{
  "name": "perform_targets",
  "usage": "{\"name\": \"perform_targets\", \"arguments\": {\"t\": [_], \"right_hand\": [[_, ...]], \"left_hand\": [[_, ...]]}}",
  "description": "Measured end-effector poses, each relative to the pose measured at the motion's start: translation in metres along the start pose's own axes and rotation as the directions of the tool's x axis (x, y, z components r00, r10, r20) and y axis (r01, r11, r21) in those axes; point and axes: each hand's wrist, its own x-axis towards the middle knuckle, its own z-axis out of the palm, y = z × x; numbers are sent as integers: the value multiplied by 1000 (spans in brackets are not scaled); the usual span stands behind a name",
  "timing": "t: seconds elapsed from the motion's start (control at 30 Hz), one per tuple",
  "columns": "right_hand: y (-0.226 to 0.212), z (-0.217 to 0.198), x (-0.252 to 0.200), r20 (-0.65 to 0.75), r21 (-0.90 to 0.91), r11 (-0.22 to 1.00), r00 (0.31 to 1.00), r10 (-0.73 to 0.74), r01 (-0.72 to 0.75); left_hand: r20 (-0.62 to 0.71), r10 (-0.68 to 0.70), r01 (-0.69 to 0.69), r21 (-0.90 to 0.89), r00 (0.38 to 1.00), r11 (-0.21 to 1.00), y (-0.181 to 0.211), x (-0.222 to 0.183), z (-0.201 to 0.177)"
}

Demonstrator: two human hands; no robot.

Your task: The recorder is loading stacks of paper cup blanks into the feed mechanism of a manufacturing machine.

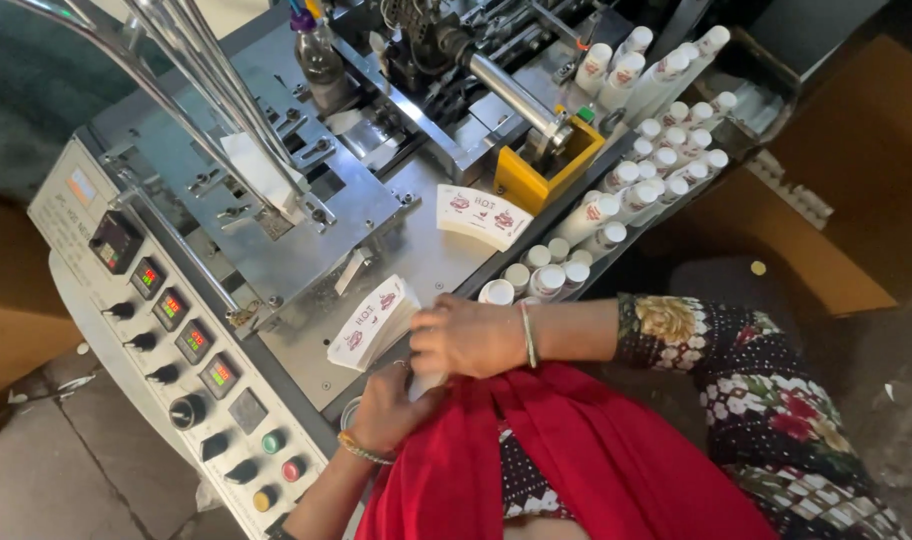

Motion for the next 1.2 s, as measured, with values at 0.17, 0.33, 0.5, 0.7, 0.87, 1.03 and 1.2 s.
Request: {"name": "perform_targets", "arguments": {"t": [0.17, 0.33, 0.5, 0.7, 0.87, 1.03, 1.2], "right_hand": [[8, 19, 13, 87, 249, 943, 974, 207, -222], [-2, 57, 11, -7, 66, 930, 932, 363, -362], [15, 65, 27, 83, 75, 930, 932, 354, -360], [71, 17, 59, -29, 86, 979, 982, 188, -185], [102, 147, 9, 191, 398, 805, 898, 397, -441], [83, 135, 18, 670, 126, 714, 590, 451, -689], [54, 106, 35, 727, 9, 646, 448, 520, -764]], "left_hand": [[-239, 114, -87, 121, 964, 989, -2, -5, 3], [-186, -234, 249, 60, 954, 967, -39, 0, 29], [-269, 15, -11, 18, 963, 1000, -61, 6, 14], [-156, -217, 173, -255, 964, 951, -25, 17, -85], [-278, 186, -65, 391, 942, 918, -69, 35, -69], [-170, 89, 0, 467, 981, 884, -91, 28, -35], [-94, 116, -56, 482, 989, 874, -79, 34, -49]]}}
